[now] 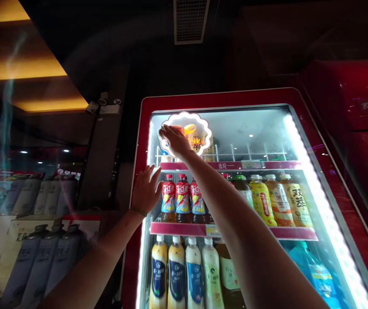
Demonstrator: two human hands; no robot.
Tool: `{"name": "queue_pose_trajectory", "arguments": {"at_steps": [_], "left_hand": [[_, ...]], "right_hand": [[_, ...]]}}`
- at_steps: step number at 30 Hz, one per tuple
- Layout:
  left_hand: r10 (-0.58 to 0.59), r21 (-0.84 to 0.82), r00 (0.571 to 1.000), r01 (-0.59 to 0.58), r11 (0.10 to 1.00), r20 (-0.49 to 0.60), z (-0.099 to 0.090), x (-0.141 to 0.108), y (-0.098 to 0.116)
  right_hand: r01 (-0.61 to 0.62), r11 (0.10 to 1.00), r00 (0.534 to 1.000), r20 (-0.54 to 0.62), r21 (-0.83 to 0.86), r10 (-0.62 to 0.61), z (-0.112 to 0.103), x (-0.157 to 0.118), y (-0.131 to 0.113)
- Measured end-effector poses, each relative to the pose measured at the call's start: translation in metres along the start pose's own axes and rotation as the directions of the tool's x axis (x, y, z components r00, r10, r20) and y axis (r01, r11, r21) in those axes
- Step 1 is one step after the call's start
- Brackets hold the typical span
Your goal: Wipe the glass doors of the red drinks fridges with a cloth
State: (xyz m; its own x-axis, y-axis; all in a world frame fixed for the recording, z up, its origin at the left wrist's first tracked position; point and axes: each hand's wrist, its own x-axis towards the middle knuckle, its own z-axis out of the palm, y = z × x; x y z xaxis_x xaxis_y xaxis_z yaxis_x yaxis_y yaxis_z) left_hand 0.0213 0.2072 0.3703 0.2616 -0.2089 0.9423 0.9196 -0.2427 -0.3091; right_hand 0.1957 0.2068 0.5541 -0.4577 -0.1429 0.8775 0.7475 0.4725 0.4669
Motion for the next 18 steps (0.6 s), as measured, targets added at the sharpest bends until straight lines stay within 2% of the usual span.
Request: {"name": "queue_pose_trajectory", "arguments": {"at_steps": [2,5,9,13,18], "left_hand": [[0.005,0.004,1.0,-0.005,1.0,-0.005,0.0,-0.001,-0.001],[0.004,-0.005,1.0,-0.004,1.0,-0.01,0.0,-0.001,-0.002],[-0.005,-0.016,1.0,0.005,1.0,0.005,0.0,-0.001,-0.002],[-0.001,-0.001,1.0,0.001,1.0,0.012,0.0,-0.001,-0.002],[0.011,0.016,1.0,-0.011,1.0,0.002,0.0,0.0,-0.002]], "right_hand": [[-0.024,1.0,1.0,0.001,0.011,0.024,0.002,0.012,0.0],[0.08,0.996,0.996,0.045,0.042,-0.082,0.005,0.026,-0.002],[-0.062,0.997,0.997,-0.033,0.048,0.063,0.01,0.037,-0.005],[0.016,1.0,1.0,-0.008,0.01,-0.016,0.019,0.051,-0.013],[-0.104,0.994,0.991,-0.089,-0.016,0.102,0.024,0.069,-0.017]]}}
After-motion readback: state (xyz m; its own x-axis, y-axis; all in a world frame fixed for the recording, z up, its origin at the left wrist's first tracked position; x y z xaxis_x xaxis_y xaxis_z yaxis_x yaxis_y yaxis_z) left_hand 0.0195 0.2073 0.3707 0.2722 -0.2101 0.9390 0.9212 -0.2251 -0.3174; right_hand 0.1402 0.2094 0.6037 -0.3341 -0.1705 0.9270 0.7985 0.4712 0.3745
